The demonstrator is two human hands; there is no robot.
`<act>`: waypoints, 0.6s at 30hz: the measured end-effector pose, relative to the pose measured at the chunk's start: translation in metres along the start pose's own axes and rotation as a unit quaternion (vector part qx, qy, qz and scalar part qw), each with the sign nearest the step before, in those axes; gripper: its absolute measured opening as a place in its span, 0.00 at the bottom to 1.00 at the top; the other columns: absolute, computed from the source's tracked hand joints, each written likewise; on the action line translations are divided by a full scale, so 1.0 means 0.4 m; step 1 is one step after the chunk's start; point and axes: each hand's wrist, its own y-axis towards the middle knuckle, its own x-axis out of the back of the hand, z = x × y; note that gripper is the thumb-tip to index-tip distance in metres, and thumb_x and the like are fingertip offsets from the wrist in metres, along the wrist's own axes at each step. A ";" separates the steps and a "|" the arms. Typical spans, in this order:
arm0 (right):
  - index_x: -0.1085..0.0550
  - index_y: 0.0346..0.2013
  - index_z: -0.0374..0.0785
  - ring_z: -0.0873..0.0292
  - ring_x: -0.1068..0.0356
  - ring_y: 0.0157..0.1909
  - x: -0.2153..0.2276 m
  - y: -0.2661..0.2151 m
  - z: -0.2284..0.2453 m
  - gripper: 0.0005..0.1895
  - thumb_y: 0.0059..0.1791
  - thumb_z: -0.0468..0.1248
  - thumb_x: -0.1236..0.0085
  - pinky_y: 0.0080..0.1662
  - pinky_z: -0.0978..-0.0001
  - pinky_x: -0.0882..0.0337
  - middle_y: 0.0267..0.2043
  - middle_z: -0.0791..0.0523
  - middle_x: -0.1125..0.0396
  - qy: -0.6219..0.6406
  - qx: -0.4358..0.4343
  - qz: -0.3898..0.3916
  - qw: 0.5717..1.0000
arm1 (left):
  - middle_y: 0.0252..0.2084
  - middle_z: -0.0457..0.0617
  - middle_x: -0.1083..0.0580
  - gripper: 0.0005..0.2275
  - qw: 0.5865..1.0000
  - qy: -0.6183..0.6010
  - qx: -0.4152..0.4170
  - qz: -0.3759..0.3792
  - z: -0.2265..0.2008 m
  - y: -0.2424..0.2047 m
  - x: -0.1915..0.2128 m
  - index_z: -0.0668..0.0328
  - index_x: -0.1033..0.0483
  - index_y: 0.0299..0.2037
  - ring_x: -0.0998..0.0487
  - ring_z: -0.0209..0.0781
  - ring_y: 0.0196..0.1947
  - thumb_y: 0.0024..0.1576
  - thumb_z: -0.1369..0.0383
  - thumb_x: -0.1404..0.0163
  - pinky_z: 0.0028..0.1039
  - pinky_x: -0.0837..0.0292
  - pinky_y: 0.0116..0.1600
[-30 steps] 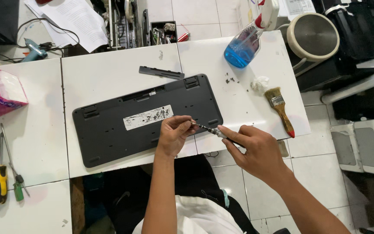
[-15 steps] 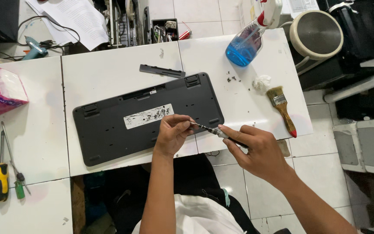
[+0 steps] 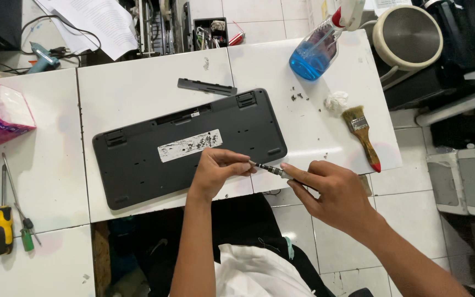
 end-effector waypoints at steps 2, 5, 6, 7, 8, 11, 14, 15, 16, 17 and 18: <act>0.13 0.50 0.50 0.59 0.35 0.13 0.004 -0.004 -0.003 0.16 0.47 0.37 0.32 0.18 0.71 0.34 0.16 0.54 0.31 0.003 -0.002 -0.006 1.000 | 0.33 0.76 0.18 0.10 0.999 -0.046 -0.006 -0.010 0.047 0.011 0.039 0.81 0.16 0.40 0.13 0.64 0.32 0.48 0.89 0.37 0.43 0.09 0.36; 0.13 0.50 0.51 0.59 0.35 0.13 0.001 -0.007 -0.009 0.16 0.47 0.36 0.32 0.18 0.71 0.33 0.16 0.55 0.31 0.007 0.000 -0.008 1.000 | 0.34 0.79 0.19 0.10 0.991 -0.130 -0.007 -0.022 0.112 0.012 0.093 0.82 0.17 0.41 0.13 0.68 0.32 0.49 0.90 0.39 0.45 0.10 0.35; 0.13 0.51 0.52 0.59 0.35 0.13 0.001 -0.009 -0.012 0.17 0.47 0.36 0.32 0.18 0.71 0.33 0.16 0.55 0.32 0.006 0.002 -0.007 1.000 | 0.35 0.80 0.19 0.10 0.986 -0.167 -0.002 -0.021 0.134 0.012 0.108 0.82 0.18 0.42 0.14 0.70 0.32 0.50 0.91 0.40 0.47 0.10 0.35; 0.13 0.51 0.52 0.59 0.35 0.13 -0.004 -0.011 -0.015 0.17 0.47 0.36 0.32 0.18 0.71 0.33 0.16 0.55 0.32 0.006 0.001 -0.007 1.000 | 0.35 0.80 0.19 0.10 0.986 -0.167 0.000 -0.021 0.139 0.011 0.105 0.82 0.18 0.42 0.14 0.70 0.32 0.50 0.91 0.40 0.47 0.10 0.35; 0.13 0.51 0.53 0.59 0.35 0.13 -0.007 -0.013 -0.017 0.17 0.47 0.37 0.32 0.18 0.71 0.33 0.15 0.55 0.32 0.014 0.001 -0.007 1.000 | 0.35 0.80 0.20 0.10 0.984 -0.178 0.002 -0.020 0.144 0.009 0.102 0.83 0.18 0.42 0.14 0.70 0.32 0.50 0.91 0.41 0.47 0.10 0.35; 0.14 0.51 0.53 0.59 0.36 0.13 -0.009 -0.014 -0.022 0.18 0.47 0.36 0.32 0.18 0.71 0.33 0.16 0.55 0.32 0.024 0.006 -0.011 1.000 | 0.36 0.81 0.20 0.10 0.982 -0.188 0.002 -0.013 0.148 0.012 0.098 0.83 0.18 0.42 0.14 0.71 0.33 0.51 0.91 0.42 0.47 0.10 0.36; 0.14 0.51 0.51 0.59 0.35 0.14 -0.008 -0.013 -0.024 0.18 0.47 0.35 0.32 0.18 0.70 0.33 0.16 0.55 0.32 0.030 0.012 -0.012 0.999 | 0.36 0.81 0.20 0.10 0.984 -0.181 -0.001 -0.004 0.136 0.013 0.090 0.84 0.18 0.42 0.14 0.71 0.33 0.51 0.91 0.42 0.48 0.10 0.37; 0.14 0.51 0.50 0.59 0.35 0.14 -0.008 -0.013 -0.025 0.18 0.47 0.35 0.32 0.18 0.70 0.33 0.16 0.54 0.31 0.033 0.012 -0.011 0.999 | 0.36 0.81 0.20 0.09 0.985 -0.175 -0.003 0.000 0.130 0.015 0.086 0.84 0.18 0.42 0.14 0.70 0.33 0.51 0.91 0.42 0.48 0.10 0.37; 0.14 0.51 0.50 0.59 0.35 0.14 -0.009 -0.013 -0.025 0.18 0.47 0.35 0.32 0.18 0.70 0.33 0.16 0.54 0.31 0.033 0.012 -0.011 0.999 | 0.36 0.81 0.20 0.09 0.985 -0.175 -0.003 -0.001 0.127 0.014 0.082 0.84 0.18 0.42 0.14 0.70 0.33 0.51 0.91 0.42 0.48 0.10 0.37; 0.14 0.51 0.50 0.59 0.35 0.14 -0.009 -0.013 -0.025 0.18 0.47 0.35 0.32 0.18 0.70 0.32 0.16 0.54 0.31 0.037 0.010 -0.008 0.999 | 0.36 0.81 0.19 0.09 0.986 -0.168 0.000 0.001 0.124 0.014 0.077 0.83 0.18 0.41 0.14 0.70 0.33 0.51 0.91 0.41 0.47 0.10 0.37; 0.14 0.51 0.51 0.59 0.35 0.13 -0.010 -0.014 -0.025 0.18 0.47 0.35 0.32 0.18 0.71 0.32 0.17 0.54 0.31 0.042 0.009 -0.006 0.999 | 0.35 0.80 0.19 0.09 0.987 -0.162 0.002 0.002 0.122 0.013 0.072 0.83 0.18 0.41 0.13 0.70 0.33 0.51 0.91 0.41 0.47 0.10 0.37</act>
